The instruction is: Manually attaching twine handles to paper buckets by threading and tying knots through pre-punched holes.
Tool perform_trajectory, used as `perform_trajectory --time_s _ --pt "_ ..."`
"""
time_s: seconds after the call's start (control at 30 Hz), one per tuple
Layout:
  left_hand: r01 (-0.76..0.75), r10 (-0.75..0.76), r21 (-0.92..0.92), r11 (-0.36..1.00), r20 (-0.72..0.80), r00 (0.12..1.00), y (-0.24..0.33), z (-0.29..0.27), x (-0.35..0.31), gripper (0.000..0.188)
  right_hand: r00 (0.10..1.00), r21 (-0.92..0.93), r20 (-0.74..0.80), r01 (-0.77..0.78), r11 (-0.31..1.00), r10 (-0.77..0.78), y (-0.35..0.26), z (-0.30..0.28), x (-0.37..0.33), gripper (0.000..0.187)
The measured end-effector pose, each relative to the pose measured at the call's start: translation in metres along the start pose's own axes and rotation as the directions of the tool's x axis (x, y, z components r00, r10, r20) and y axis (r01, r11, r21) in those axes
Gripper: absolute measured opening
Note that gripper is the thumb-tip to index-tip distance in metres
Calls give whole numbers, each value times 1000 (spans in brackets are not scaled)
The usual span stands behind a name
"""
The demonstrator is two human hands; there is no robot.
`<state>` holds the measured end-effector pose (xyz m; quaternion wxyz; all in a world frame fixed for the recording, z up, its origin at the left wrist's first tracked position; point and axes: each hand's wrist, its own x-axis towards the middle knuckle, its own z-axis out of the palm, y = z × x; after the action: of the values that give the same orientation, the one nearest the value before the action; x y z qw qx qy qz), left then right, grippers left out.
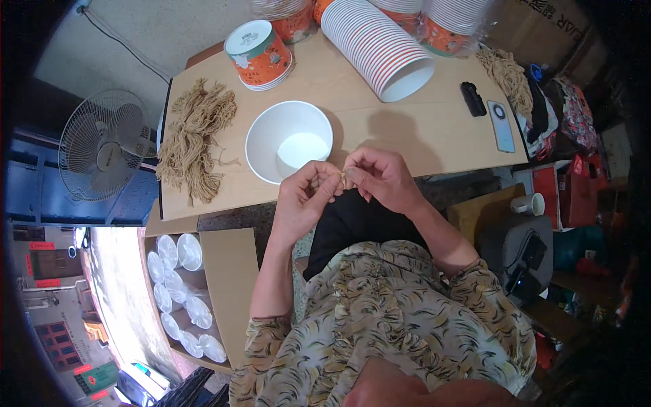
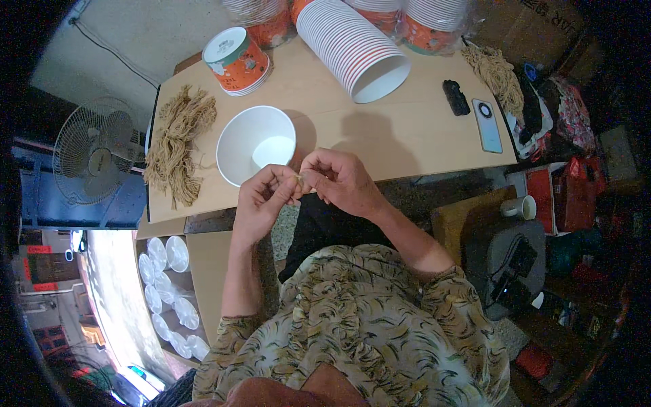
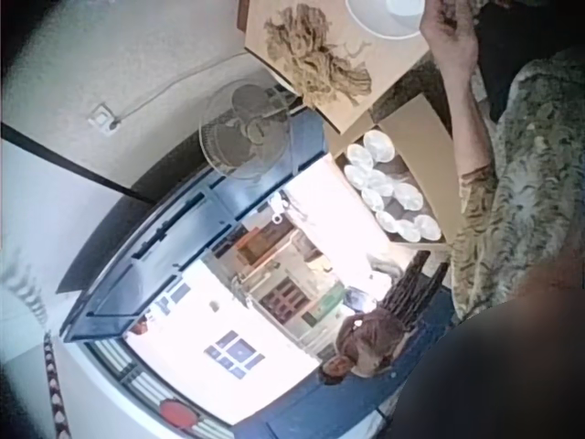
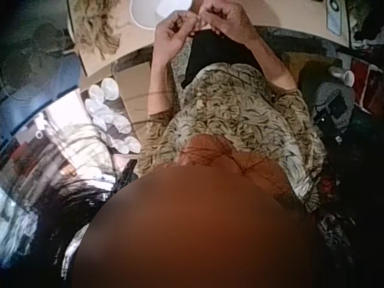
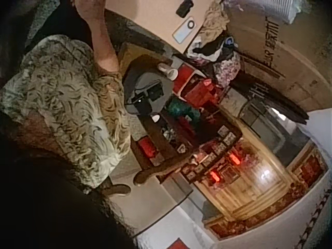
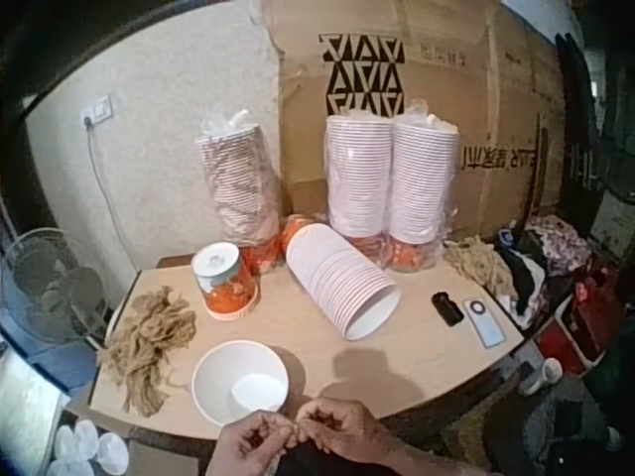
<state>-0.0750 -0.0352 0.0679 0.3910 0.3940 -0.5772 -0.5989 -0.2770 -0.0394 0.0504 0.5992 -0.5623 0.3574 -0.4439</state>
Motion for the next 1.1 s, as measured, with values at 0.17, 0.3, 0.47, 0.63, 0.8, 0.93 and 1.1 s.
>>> perform_trajectory --time_s 0.17,0.3,0.47,0.63,0.8,0.93,1.1 --pt "-11 12 -9 1000 6 1000 -3 -1 0 12 999 -18 -45 2 1000 -3 0 5 0 10" --pt "19 -19 2 1000 -4 1000 1 1 2 12 992 -42 -112 43 998 -48 4 7 1 8" --pt "39 -39 -45 998 1 999 5 -2 5 14 983 24 -169 71 997 -66 -1 11 5 7" --pt "-10 9 -134 991 -3 1000 2 -1 12 17 972 97 -218 109 989 -86 -8 17 8 9" --pt "0 -5 -166 986 -29 1000 4 0 12 18 962 115 -264 107 988 -73 -5 16 9 11" --pt "9 -15 -172 985 -31 999 -2 0 10 18 956 108 -286 96 989 -62 -7 18 7 12" --pt "7 -15 -184 983 -41 999 2 2 8 19 945 133 -322 96 986 -49 -10 18 8 13"
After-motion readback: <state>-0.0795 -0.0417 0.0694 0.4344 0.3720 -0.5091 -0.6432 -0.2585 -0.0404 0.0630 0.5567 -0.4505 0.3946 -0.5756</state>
